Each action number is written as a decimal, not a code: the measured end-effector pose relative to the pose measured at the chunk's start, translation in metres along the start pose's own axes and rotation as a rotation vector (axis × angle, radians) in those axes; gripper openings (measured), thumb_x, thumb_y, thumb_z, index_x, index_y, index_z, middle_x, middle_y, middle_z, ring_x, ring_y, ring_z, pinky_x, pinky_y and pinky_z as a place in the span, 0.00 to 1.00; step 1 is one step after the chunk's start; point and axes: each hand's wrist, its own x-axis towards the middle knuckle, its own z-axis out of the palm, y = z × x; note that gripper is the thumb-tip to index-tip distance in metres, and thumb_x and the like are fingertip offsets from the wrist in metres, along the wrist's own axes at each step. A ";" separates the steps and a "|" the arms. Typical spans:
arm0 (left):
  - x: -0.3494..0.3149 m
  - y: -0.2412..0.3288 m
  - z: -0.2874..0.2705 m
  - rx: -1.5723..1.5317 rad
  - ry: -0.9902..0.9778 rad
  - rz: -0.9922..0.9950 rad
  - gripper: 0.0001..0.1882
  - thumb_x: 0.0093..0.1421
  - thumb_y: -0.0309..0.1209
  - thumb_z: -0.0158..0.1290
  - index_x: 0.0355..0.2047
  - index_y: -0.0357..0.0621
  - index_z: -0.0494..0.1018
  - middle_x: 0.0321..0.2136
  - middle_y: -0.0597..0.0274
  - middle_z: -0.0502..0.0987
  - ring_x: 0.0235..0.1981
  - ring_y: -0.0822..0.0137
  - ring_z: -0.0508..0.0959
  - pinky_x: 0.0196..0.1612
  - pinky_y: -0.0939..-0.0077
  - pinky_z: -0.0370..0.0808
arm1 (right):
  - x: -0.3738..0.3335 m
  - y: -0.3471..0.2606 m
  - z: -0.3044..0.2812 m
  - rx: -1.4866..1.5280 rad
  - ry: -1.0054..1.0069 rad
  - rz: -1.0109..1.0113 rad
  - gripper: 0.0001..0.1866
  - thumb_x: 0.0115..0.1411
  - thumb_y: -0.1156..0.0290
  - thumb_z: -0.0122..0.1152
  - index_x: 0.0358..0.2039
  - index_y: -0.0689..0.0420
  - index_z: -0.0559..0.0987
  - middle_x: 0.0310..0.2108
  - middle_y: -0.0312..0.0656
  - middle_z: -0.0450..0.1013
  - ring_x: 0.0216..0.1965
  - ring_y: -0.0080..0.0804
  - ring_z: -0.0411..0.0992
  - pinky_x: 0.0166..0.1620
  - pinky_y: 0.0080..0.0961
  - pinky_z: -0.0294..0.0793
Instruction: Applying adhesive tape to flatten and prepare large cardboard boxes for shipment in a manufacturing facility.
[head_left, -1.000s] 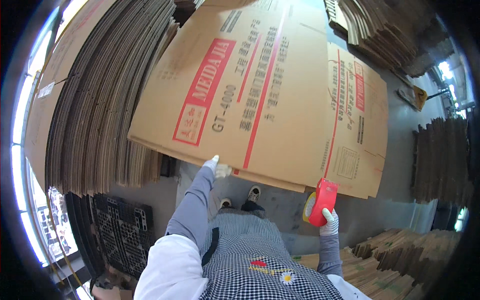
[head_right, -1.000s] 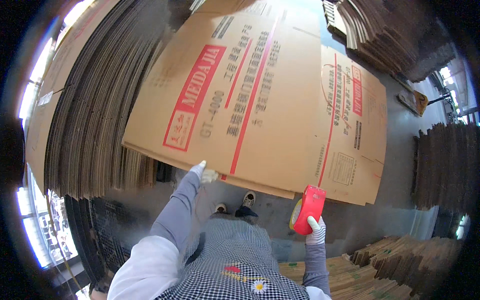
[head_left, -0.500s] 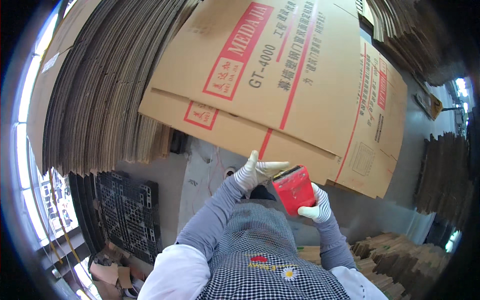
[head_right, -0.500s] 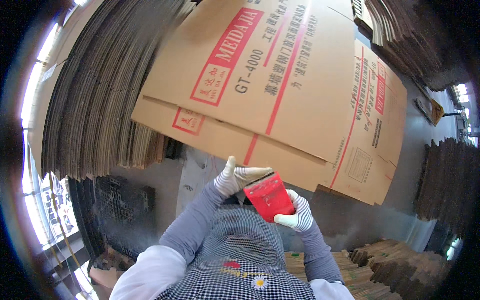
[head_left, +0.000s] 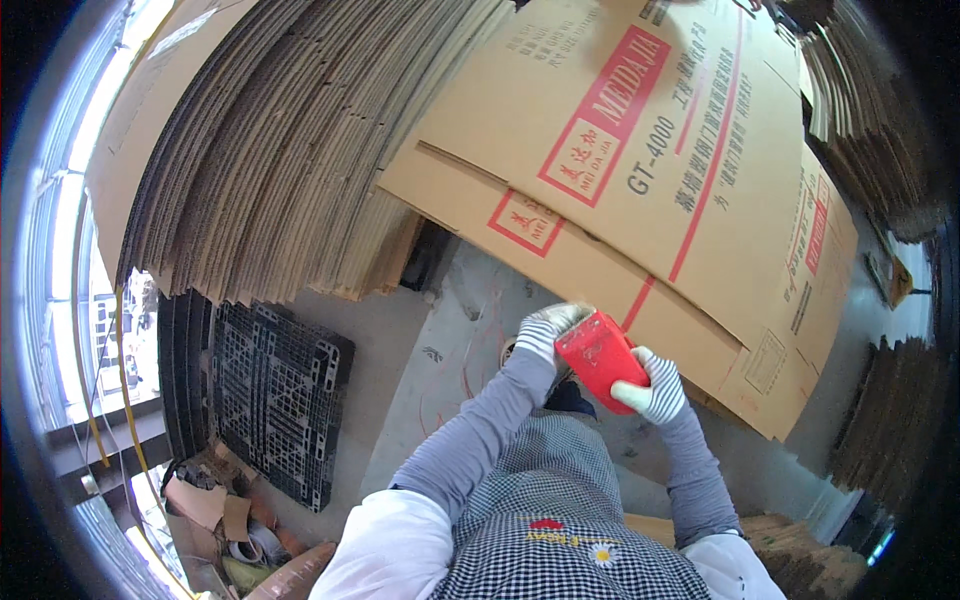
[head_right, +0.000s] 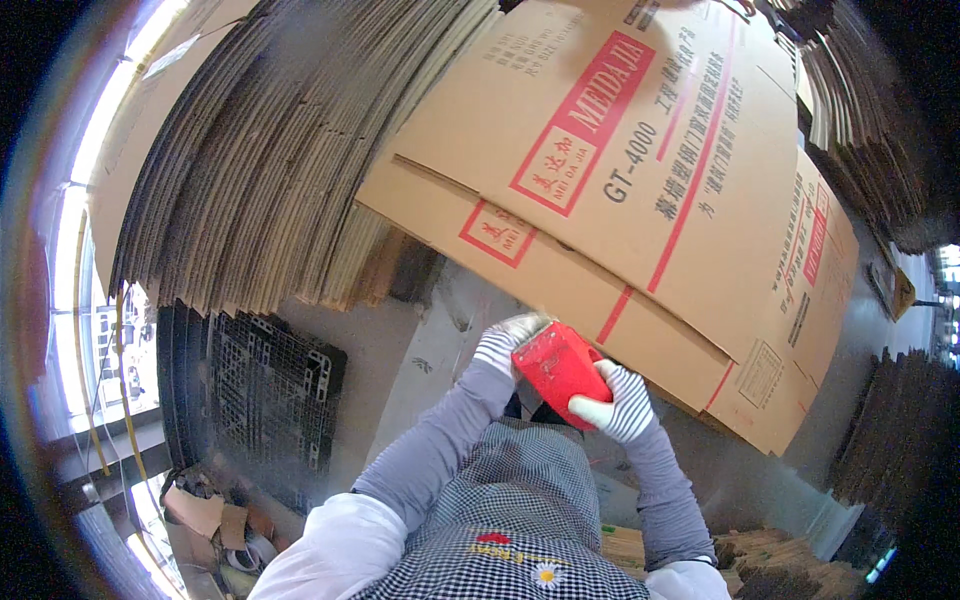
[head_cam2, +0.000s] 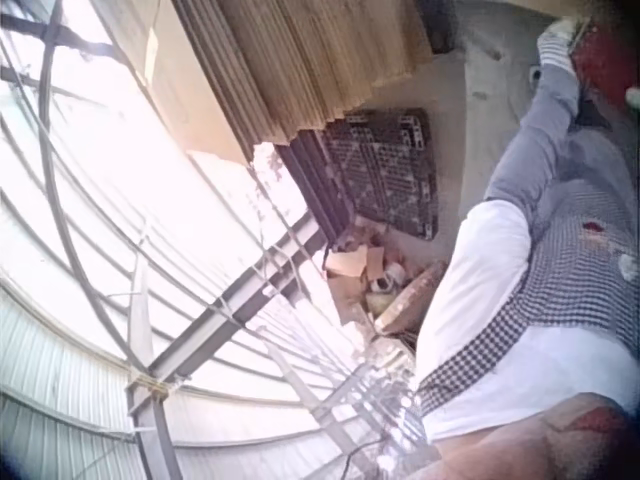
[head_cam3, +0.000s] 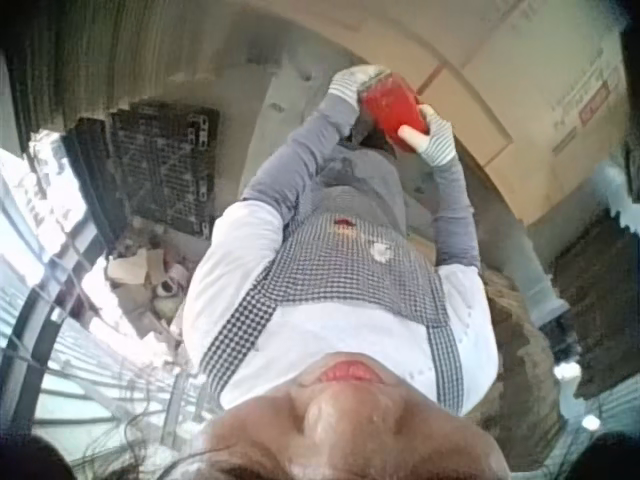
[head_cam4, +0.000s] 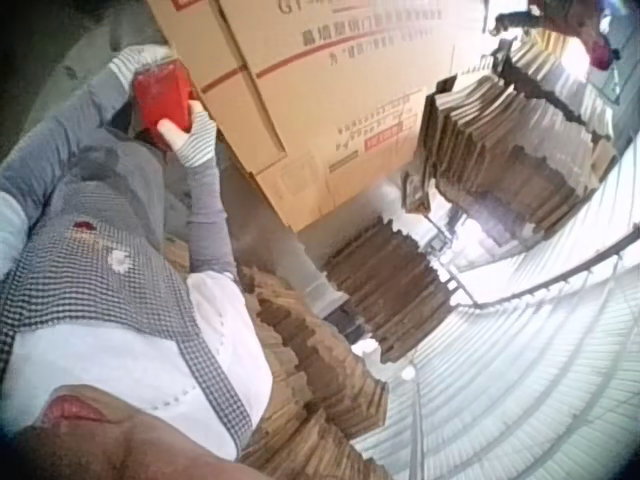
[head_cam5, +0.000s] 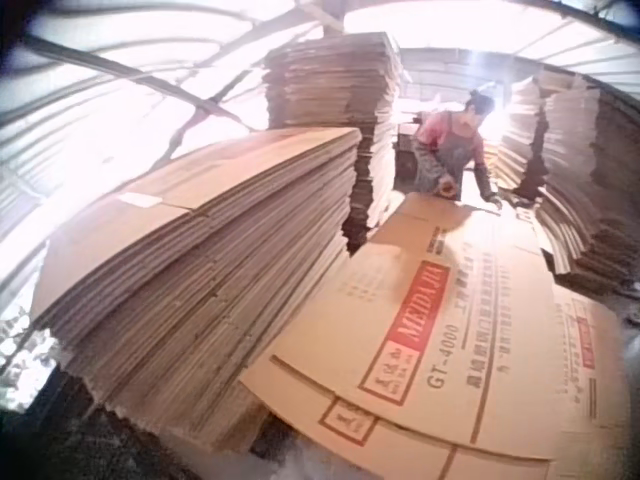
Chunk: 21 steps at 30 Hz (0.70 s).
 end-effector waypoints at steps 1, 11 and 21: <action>0.031 0.002 -0.021 0.195 0.164 -0.012 0.12 0.56 0.37 0.52 0.32 0.41 0.77 0.30 0.63 0.79 0.29 0.71 0.76 0.35 0.74 0.73 | 0.015 -0.006 0.003 -0.098 0.024 -0.005 0.27 0.39 0.56 0.68 0.35 0.66 0.76 0.27 0.51 0.76 0.29 0.37 0.76 0.37 0.31 0.74; 0.105 0.086 -0.116 1.082 1.163 0.865 0.29 0.45 0.29 0.63 0.51 0.52 0.71 0.64 0.54 0.48 0.62 0.54 0.52 0.64 0.67 0.49 | 0.131 0.011 0.035 -0.747 -0.057 0.328 0.39 0.42 0.37 0.55 0.40 0.63 0.76 0.34 0.56 0.75 0.38 0.47 0.74 0.43 0.36 0.73; 0.151 0.094 -0.171 -0.148 0.671 0.222 0.33 0.52 0.46 0.58 0.54 0.44 0.63 0.52 0.52 0.65 0.50 0.53 0.69 0.50 0.54 0.70 | 0.045 0.049 -0.004 -0.770 0.020 -0.014 0.34 0.45 0.40 0.56 0.33 0.63 0.75 0.26 0.58 0.73 0.30 0.54 0.72 0.38 0.42 0.72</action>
